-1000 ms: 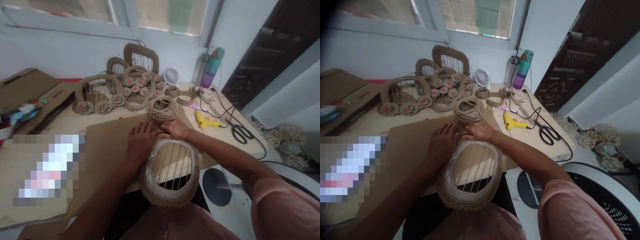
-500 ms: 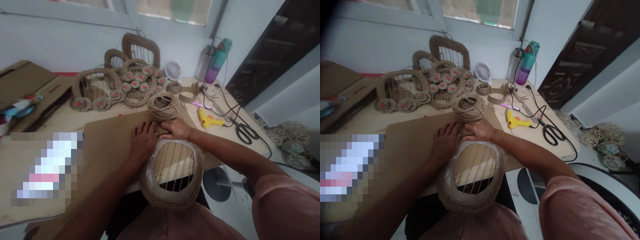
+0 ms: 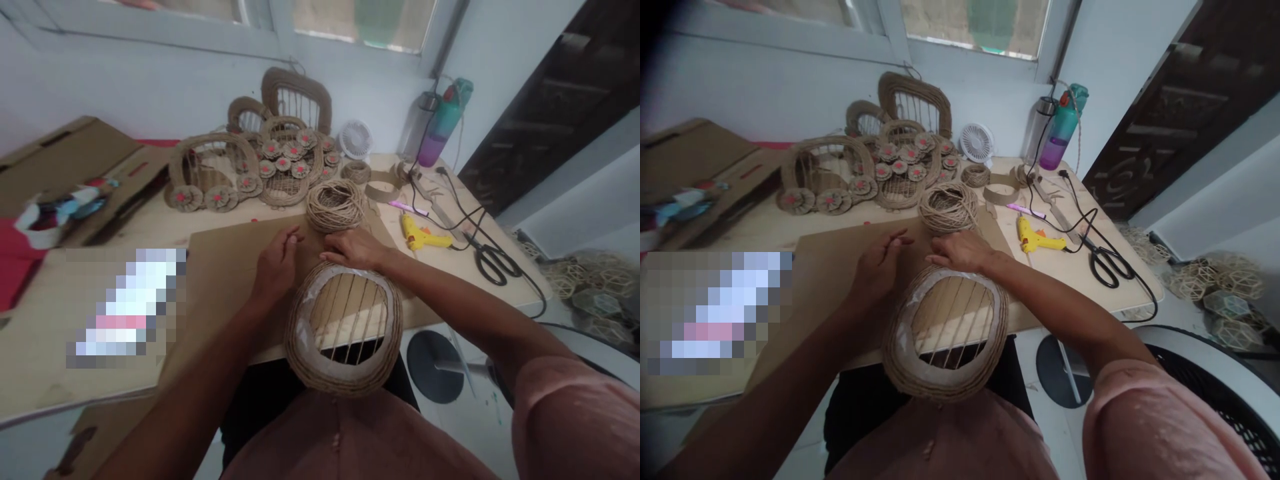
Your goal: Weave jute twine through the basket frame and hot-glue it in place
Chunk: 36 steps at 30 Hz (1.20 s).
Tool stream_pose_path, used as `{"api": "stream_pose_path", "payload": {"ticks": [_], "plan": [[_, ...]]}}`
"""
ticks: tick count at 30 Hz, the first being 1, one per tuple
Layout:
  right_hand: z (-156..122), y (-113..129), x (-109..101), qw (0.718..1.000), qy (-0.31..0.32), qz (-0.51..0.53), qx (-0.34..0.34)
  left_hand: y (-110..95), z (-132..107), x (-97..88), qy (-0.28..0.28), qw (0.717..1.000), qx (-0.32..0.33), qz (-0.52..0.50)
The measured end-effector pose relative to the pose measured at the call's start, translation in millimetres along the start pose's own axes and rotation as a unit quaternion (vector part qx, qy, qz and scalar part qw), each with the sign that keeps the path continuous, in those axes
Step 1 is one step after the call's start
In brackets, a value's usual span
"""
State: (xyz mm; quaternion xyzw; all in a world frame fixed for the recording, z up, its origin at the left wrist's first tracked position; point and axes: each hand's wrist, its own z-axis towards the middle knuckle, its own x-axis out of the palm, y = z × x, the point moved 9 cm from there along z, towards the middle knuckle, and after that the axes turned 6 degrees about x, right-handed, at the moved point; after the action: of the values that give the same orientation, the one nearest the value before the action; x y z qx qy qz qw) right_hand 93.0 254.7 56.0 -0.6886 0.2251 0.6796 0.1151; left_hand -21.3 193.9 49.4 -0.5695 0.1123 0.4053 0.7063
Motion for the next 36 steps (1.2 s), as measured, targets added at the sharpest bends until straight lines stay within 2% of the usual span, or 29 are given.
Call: {"api": "stream_pose_path", "payload": {"ticks": [3, 8, 12, 17, 20, 23, 25, 27, 30, 33, 36], "plan": [[8.1, 12.8, 0.8, 1.0, 0.001, -0.01, -0.024, -3.3, -9.6, -8.9, -0.017, 1.0, -0.005, 0.026], [19.8, 30.6, 7.3, 0.996, 0.028, -0.047, -0.071, -7.0, -38.4, -11.2, 0.018, 1.0, -0.021, -0.001], [21.4, 32.3, 15.7, 0.993, 0.047, -0.048, -0.098, -2.6, -57.2, -21.2, 0.016, 0.999, -0.03, -0.019], [19.5, 31.6, 17.0, 0.991, 0.033, -0.063, -0.11, -0.1, -80.0, -33.3, 0.012, 1.0, -0.023, 0.001], [14.0, 38.2, 6.2, 0.991, -0.001, -0.061, -0.119, -10.4, -95.9, -37.8, 0.03, 0.999, 0.018, 0.032], [-0.5, 52.6, -8.5, 0.987, -0.051, -0.031, -0.148, -26.1, -110.7, -40.2, 0.05, 0.992, 0.09, 0.073], [-13.3, 63.4, -11.6, 0.983, -0.058, -0.022, -0.17, -33.9, -117.8, -39.7, 0.063, 0.985, 0.132, 0.09], [-24.3, 71.2, -10.1, 0.982, -0.051, -0.025, -0.181, -36.0, -120.8, -38.4, 0.07, 0.982, 0.148, 0.096], [-31.5, 73.2, -7.1, 0.984, -0.042, -0.034, -0.168, -28.1, -116.6, -36.0, 0.072, 0.986, 0.115, 0.093], [-28.1, 71.5, -5.4, 0.986, -0.035, -0.044, -0.158, -18.8, -105.9, -34.2, 0.063, 0.991, 0.07, 0.099], [-22.2, 75.1, -4.7, 0.984, -0.023, -0.055, -0.169, -18.2, -95.1, -29.8, 0.077, 0.988, 0.058, 0.124]]}}
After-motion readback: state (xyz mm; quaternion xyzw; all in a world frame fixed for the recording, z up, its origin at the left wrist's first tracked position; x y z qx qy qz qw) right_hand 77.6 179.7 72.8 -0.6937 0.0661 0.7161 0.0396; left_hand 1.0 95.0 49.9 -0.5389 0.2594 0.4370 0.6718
